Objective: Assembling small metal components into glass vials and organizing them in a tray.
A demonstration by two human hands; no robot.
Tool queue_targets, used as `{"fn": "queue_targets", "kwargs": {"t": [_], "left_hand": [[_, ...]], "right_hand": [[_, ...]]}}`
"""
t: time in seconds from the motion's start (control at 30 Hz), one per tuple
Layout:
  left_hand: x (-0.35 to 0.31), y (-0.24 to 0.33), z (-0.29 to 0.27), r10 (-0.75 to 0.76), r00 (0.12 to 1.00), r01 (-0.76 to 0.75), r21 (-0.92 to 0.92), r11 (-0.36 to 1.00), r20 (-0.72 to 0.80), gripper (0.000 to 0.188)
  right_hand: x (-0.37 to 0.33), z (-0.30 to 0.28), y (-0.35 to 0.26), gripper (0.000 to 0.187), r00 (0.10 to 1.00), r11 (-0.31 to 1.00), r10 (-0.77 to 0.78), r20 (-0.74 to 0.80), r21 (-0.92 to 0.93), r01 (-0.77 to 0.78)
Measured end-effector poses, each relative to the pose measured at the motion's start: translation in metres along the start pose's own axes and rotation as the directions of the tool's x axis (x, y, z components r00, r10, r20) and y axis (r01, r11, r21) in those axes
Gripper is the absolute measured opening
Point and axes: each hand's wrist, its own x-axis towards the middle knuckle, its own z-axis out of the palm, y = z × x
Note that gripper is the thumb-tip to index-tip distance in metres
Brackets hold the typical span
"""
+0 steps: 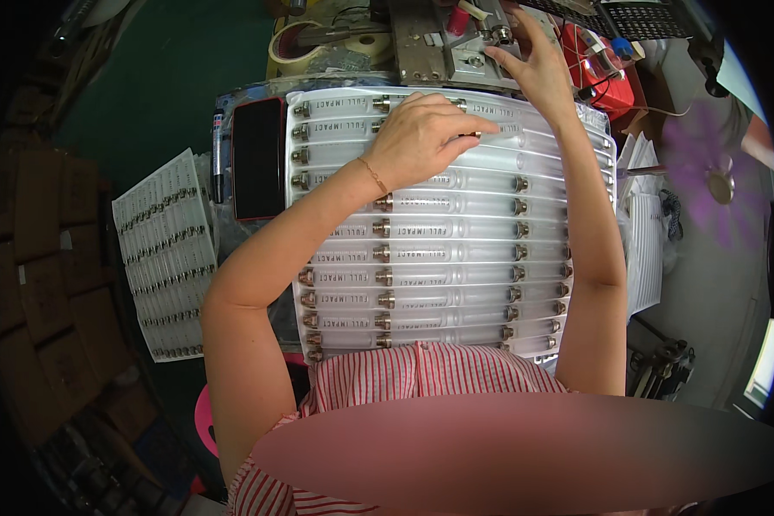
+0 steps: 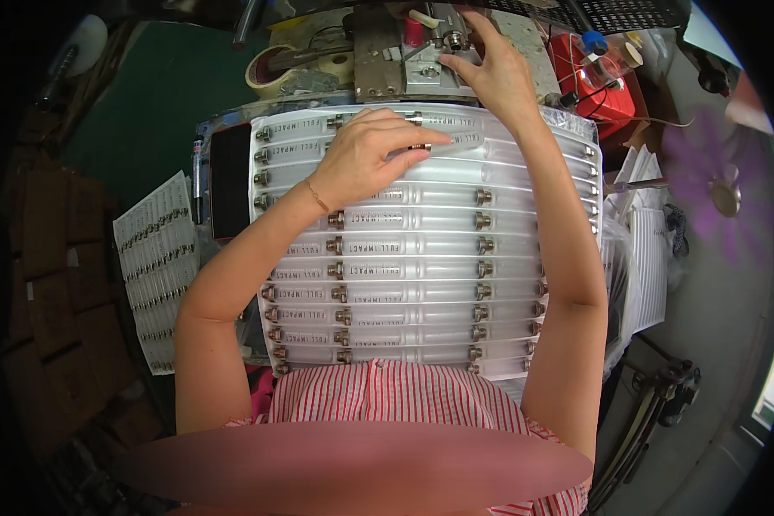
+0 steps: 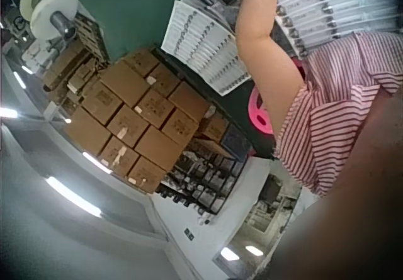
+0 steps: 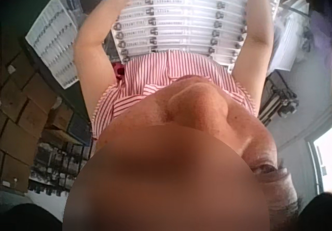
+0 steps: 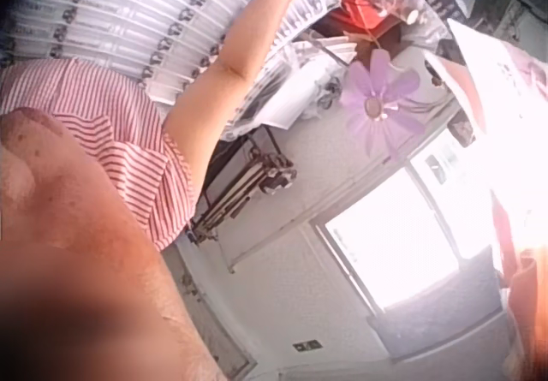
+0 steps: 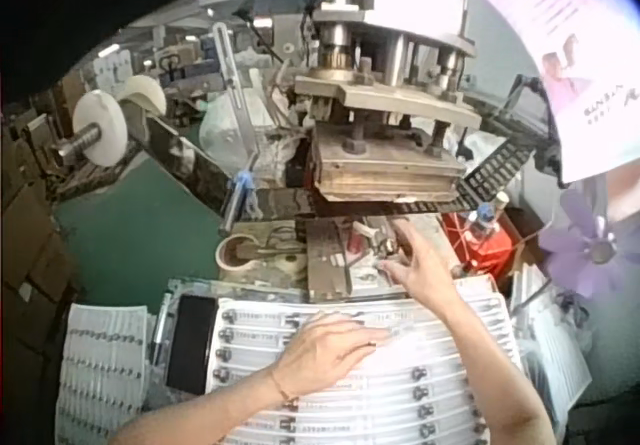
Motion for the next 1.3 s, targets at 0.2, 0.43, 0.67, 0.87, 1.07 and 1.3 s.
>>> {"fn": "queue_targets", "kwargs": {"t": [0.2, 0.43, 0.67, 0.87, 1.07, 1.3], "left_hand": [[-0.003, 0.003, 0.0, -0.112, 0.992, 0.106, 0.087, 0.991, 0.064, 0.031], [0.0, 0.006, 0.001, -0.106, 0.992, 0.098, 0.106, 0.99, 0.069, 0.027], [-0.002, 0.005, 0.0, -0.112, 0.992, 0.106, 0.108, 0.988, 0.052, 0.027], [-0.004, 0.004, 0.001, -0.132, 0.989, 0.124, 0.116, 0.985, 0.061, 0.027], [-0.004, 0.006, 0.002, -0.13, 0.989, 0.123, 0.11, 0.986, 0.064, 0.026], [-0.001, 0.002, 0.003, -0.077, 0.996, 0.082, 0.098, 0.992, -0.051, 0.023]], "right_hand": [[0.005, -0.006, -0.005, 0.059, 0.99, 0.997, 0.061, 0.126, 0.035, -0.066], [0.003, -0.006, -0.001, 0.054, 0.987, 0.981, 0.108, 0.119, 0.15, -0.125], [0.005, -0.008, -0.006, 0.054, 0.986, 0.989, 0.095, 0.136, 0.1, -0.109], [0.004, -0.007, -0.008, 0.055, 0.984, 0.988, 0.107, 0.146, 0.092, -0.121], [0.001, -0.006, -0.005, 0.062, 0.998, 0.999, 0.029, 0.052, 0.038, -0.031], [-0.056, -0.067, -0.018, 0.045, 0.984, 1.0, -0.018, 0.177, -0.02, 0.022]]}}
